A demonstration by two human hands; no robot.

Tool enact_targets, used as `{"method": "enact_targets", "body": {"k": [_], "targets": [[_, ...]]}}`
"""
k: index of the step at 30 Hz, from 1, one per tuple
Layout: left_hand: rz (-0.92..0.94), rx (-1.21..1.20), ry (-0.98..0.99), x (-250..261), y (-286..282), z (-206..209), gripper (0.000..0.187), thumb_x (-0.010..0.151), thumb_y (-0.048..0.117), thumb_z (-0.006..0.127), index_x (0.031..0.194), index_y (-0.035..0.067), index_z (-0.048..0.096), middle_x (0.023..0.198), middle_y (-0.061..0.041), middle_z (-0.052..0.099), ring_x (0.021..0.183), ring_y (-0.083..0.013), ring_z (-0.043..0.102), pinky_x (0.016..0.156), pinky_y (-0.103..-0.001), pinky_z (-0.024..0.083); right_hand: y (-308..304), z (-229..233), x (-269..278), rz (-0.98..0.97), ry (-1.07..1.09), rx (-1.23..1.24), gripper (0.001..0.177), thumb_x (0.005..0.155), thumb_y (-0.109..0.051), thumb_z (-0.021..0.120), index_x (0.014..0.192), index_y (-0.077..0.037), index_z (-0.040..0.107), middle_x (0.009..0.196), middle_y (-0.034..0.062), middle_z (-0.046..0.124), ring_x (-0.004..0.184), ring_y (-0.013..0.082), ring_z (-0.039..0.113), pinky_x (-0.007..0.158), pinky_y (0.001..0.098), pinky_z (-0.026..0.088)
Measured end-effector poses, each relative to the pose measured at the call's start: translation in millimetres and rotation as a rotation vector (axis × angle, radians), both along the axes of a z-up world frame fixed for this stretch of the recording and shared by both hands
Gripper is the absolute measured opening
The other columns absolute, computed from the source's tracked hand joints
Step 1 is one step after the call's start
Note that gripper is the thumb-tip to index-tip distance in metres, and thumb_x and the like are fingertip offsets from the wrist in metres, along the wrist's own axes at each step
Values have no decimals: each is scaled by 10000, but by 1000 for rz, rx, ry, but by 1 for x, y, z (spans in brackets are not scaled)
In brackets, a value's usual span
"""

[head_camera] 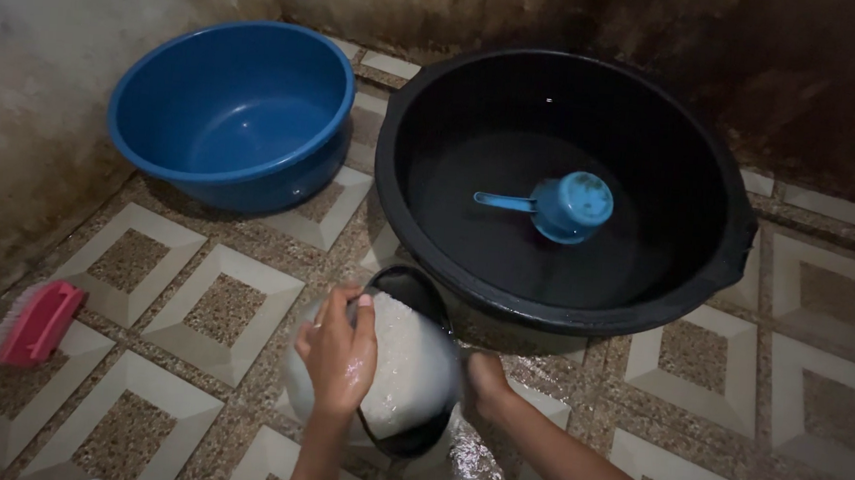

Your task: Washing rice in a small bowl with water from a larger basin on the floor.

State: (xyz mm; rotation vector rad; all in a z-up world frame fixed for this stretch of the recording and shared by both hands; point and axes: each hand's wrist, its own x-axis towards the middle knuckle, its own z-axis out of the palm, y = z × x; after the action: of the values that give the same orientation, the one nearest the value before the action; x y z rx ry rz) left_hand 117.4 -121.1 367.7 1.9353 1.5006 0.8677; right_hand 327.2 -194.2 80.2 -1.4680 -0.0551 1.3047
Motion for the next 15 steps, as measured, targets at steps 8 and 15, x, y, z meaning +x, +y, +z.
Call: {"method": "enact_targets", "body": {"k": [8,15], "targets": [[5,-34,-3,-1,5,0,323,1011,347,491,1202,130,635,1323,-87,672,1274,-294,570,1163,-520,187,-5,77,-12,1,-9,-43,279,905,-83,447,905,-14,717,756,129,676,613,229,602,525,410,490],[-7,-72,-10,-5,7,5,336,1016,345,477,1217,119,623,1354,-96,664,1292,-295,563,1183,-504,177,-6,58,-5,126,1,-9,272,947,-149,432,926,-21,671,687,130,584,508,226,471,385,372,361]]}}
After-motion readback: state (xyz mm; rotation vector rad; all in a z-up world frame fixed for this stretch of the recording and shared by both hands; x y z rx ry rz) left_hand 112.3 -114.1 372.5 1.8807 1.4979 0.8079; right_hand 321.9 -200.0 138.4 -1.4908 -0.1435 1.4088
